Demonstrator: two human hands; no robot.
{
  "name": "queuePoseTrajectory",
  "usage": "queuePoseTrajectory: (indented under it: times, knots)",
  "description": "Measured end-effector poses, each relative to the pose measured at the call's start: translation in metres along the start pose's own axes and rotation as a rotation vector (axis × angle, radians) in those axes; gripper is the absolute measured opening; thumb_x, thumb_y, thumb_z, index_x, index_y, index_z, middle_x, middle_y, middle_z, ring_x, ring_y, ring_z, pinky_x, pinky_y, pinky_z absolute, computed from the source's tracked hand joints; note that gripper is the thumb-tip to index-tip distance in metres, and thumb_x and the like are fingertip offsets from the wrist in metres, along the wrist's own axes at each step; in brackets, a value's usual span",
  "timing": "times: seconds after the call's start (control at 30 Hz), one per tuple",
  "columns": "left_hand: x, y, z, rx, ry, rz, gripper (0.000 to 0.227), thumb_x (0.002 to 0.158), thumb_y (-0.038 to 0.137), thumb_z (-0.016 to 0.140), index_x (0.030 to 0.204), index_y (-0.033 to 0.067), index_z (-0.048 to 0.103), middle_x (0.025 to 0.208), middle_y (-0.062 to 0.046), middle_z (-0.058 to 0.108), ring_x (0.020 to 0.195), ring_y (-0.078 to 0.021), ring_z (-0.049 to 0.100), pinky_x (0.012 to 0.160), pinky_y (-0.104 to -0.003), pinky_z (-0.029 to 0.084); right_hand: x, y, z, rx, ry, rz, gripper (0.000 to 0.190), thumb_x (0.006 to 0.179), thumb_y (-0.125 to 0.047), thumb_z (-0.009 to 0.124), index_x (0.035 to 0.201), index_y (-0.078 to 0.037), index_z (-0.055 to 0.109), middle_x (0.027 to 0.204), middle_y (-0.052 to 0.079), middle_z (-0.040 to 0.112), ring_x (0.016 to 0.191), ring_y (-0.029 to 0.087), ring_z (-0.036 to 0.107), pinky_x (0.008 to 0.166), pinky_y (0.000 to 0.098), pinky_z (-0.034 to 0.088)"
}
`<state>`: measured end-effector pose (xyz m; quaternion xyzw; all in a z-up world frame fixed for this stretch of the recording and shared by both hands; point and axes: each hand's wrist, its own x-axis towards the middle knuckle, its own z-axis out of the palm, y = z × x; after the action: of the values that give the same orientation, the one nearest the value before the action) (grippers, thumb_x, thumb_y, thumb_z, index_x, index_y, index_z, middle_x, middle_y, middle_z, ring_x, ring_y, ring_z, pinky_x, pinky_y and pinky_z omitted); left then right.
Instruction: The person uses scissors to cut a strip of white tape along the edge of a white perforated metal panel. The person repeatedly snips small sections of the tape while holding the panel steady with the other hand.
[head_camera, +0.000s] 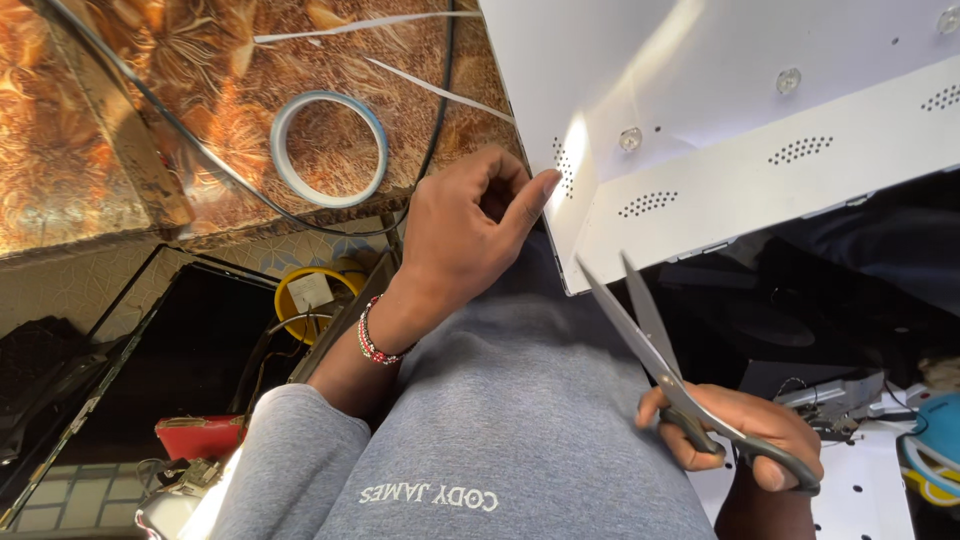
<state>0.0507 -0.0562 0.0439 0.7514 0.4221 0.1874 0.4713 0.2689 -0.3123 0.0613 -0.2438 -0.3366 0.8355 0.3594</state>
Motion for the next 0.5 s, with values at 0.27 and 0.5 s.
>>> queuePoseTrajectory:
  times: [0.27, 0.5]
  knots:
    - [0.003, 0.005, 0.000, 0.031, 0.044, 0.059, 0.035, 0.101, 0.035, 0.059, 0.074, 0.0123, 0.056, 0.065, 0.001, 0.057, 0.058, -0.0158, 0.052, 0.057, -0.034, 0.040, 0.007, 0.024, 0.004, 0.198, -0.024, 0.105, 0.104, 0.099, -0.087, 0.060, 0.140, 0.007, 0.042, 0.082, -0.001, 0.050, 0.062, 0.005, 0.037, 0.058, 0.0232, 0.041]
    - [-0.001, 0.015, -0.006, 0.055, -0.035, 0.144, 0.028, 0.102, 0.031, 0.058, 0.085, 0.0097, 0.062, 0.066, 0.002, 0.059, 0.055, -0.0101, 0.052, 0.052, -0.027, 0.043, 0.030, 0.046, -0.001, 0.475, -0.176, -0.017, 0.103, 0.103, -0.071, 0.067, 0.149, 0.011, 0.027, 0.094, 0.001, 0.051, 0.068, 0.006, 0.033, 0.063, 0.0206, 0.037]
